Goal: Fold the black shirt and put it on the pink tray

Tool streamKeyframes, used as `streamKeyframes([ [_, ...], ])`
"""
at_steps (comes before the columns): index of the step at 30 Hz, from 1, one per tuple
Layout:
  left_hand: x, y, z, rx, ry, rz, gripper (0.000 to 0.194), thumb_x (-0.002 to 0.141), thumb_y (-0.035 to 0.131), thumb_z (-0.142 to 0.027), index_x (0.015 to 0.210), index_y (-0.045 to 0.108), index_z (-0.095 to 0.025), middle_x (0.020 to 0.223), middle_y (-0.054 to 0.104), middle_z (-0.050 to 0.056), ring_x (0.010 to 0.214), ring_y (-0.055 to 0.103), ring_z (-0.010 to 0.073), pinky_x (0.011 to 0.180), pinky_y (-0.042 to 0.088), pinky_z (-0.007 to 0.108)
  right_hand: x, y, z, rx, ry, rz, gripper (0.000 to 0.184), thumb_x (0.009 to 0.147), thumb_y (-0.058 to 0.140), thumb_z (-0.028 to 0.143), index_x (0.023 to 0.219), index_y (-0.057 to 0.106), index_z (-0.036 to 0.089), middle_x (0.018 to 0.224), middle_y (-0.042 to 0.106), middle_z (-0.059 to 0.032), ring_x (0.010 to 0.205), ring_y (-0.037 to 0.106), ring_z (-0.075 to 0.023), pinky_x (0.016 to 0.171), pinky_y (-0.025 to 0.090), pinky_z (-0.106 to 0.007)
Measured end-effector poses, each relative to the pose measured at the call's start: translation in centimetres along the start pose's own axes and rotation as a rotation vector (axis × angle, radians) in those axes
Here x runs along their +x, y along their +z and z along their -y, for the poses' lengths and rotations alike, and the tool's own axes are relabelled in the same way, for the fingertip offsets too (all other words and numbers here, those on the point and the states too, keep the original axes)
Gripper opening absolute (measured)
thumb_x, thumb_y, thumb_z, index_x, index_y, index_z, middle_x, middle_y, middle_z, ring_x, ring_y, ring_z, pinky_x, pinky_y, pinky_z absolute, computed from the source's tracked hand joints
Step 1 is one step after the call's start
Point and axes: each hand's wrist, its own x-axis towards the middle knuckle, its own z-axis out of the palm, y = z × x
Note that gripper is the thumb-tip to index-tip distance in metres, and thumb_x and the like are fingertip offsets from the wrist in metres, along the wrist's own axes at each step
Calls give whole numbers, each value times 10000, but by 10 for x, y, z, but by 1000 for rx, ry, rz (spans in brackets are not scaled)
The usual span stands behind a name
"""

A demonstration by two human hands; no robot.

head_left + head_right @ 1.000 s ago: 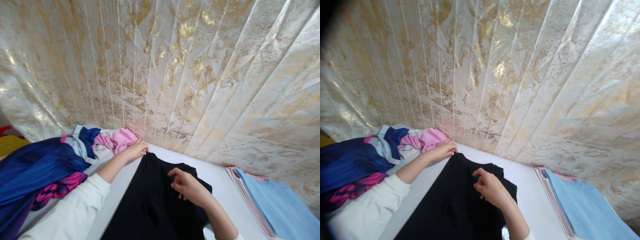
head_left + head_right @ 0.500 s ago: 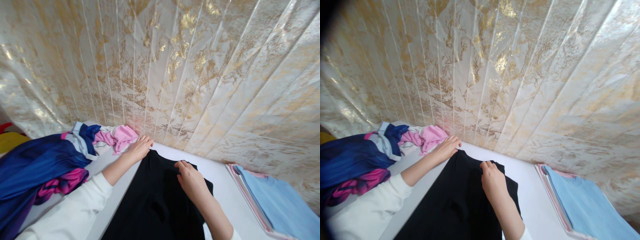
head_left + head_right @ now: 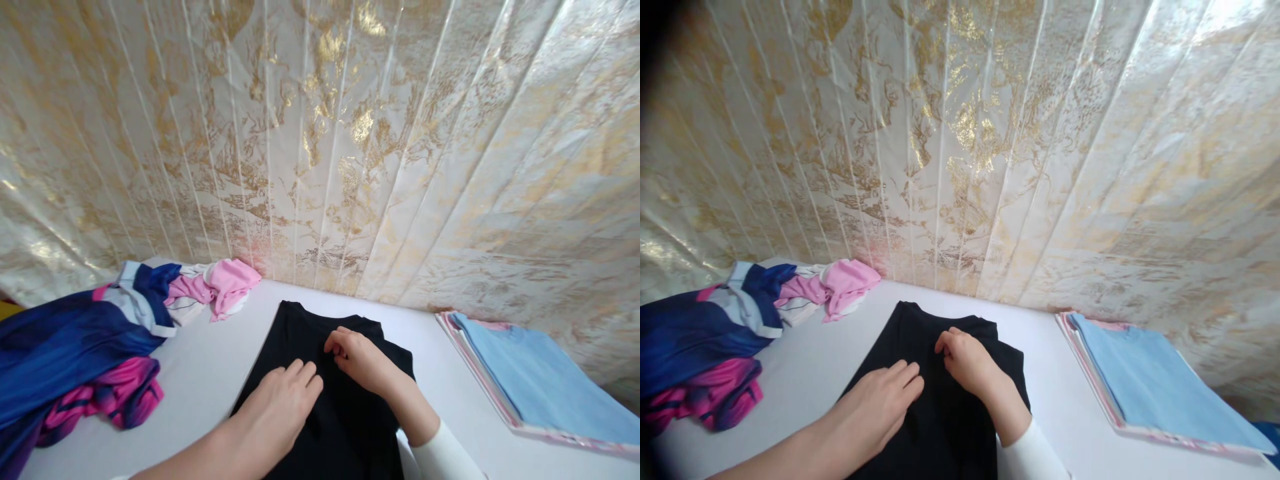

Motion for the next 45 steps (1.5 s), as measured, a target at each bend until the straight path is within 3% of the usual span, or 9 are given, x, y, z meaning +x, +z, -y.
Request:
streamKeyframes([
  [9,-28,20,16,-104,122,-137,237,775,503,-108,978,517,-229,1082,558,74,957,509,281,810,410,408,-6,-11,-4,-26,-23,83,518,621,450,-74,990,653,226,863,608,10,784,581,-123,687,414,-203],
  [15,-25,32,16,-158,146,-131,277,717,505,-75,954,506,-219,1131,539,93,969,494,291,819,412,422,-15,-27,7,-112,21,67,413,686,473,-25,958,661,222,889,644,-2,785,605,-129,659,412,-202],
  [20,-25,27,8,-88,73,-146,321,747,497,-76,1039,535,-204,1097,566,101,985,501,289,857,423,422,1,-19,20,-289,245,-2,180,840,528,151,979,640,169,1005,656,-88,893,638,-211,735,438,-282],
  [24,-29,17,4,-86,16,-149,330,762,434,-6,1015,548,-185,1071,567,75,967,506,251,844,441,375,10,-8,23,-328,291,5,89,814,586,163,890,629,150,982,664,-122,925,631,-269,702,416,-308],
  [30,-36,9,3,-221,-5,-192,294,734,442,16,930,526,-186,1036,547,51,977,486,233,886,423,366,2,-16,16,-259,310,4,115,872,498,200,966,562,220,837,689,-2,780,641,-170,618,367,-245],
  [35,-38,8,3,-232,-9,-214,301,676,469,21,883,521,-192,1013,553,38,947,496,218,856,435,333,-4,-18,15,-279,350,53,251,771,573,112,1010,580,188,841,694,-44,814,656,-236,641,407,-286],
  [38,-39,10,3,-245,-3,-236,296,667,493,0,885,532,-197,1025,568,38,944,515,217,846,452,326,-1,-15,26,-273,273,10,264,790,525,71,1025,590,174,1015,669,-80,959,633,-232,765,456,-302],
  [41,-38,14,7,-294,18,-327,303,715,478,-31,947,550,-211,1069,587,33,982,544,202,931,445,330,8,-6,39,-139,64,-118,340,841,427,51,1122,569,178,1152,623,-78,1057,601,-183,883,466,-281],
  [45,-33,27,20,-242,-43,-411,384,857,413,-108,1216,520,-191,1275,563,82,1158,532,224,1031,405,387,26,22,42,-26,-126,-199,464,870,384,74,1321,472,140,1394,500,-124,1277,476,-208,1032,419,-374],
])
